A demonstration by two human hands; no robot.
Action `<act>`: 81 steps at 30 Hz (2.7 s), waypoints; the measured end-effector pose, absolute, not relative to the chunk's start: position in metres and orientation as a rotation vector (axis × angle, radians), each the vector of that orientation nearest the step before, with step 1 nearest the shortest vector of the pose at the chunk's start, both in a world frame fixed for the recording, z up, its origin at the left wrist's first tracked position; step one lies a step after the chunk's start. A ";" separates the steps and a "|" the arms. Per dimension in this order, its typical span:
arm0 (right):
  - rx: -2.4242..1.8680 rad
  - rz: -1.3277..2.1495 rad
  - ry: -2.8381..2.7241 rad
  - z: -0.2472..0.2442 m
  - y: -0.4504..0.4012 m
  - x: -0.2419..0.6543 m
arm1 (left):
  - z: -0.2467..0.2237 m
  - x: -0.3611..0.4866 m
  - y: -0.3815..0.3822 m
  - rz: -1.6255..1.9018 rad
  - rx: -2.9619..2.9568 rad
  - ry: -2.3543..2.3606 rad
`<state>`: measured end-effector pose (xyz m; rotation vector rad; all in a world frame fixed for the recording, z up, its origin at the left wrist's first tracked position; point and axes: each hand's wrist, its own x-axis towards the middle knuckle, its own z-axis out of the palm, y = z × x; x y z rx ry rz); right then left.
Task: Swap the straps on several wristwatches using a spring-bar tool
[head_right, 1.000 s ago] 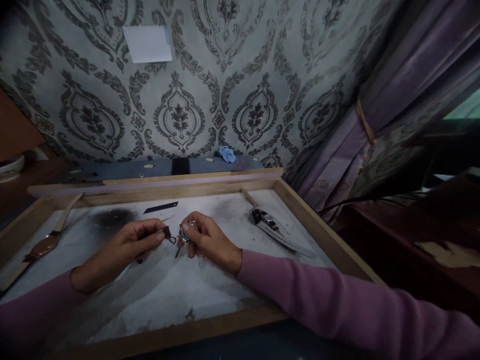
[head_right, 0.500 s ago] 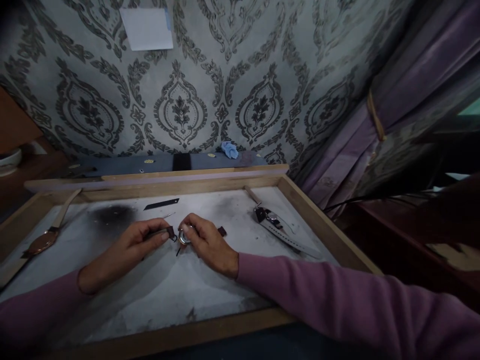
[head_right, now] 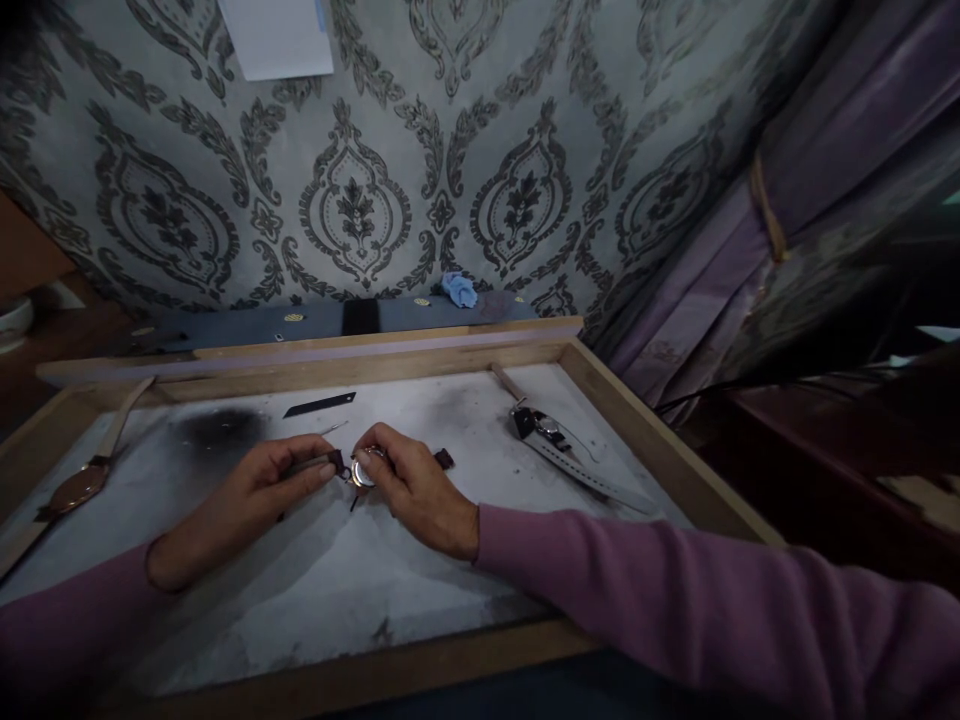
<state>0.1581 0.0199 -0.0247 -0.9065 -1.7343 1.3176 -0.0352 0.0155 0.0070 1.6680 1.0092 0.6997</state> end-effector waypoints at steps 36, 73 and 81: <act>-0.912 1.151 -1.865 -0.009 0.012 0.159 | 0.006 -0.041 0.017 0.637 1.678 1.021; -0.901 1.041 -1.946 -0.008 0.013 0.160 | 0.008 -0.038 0.014 0.634 1.690 1.010; -0.922 1.077 -1.942 -0.008 0.013 0.160 | 0.011 -0.037 0.015 0.607 1.738 1.030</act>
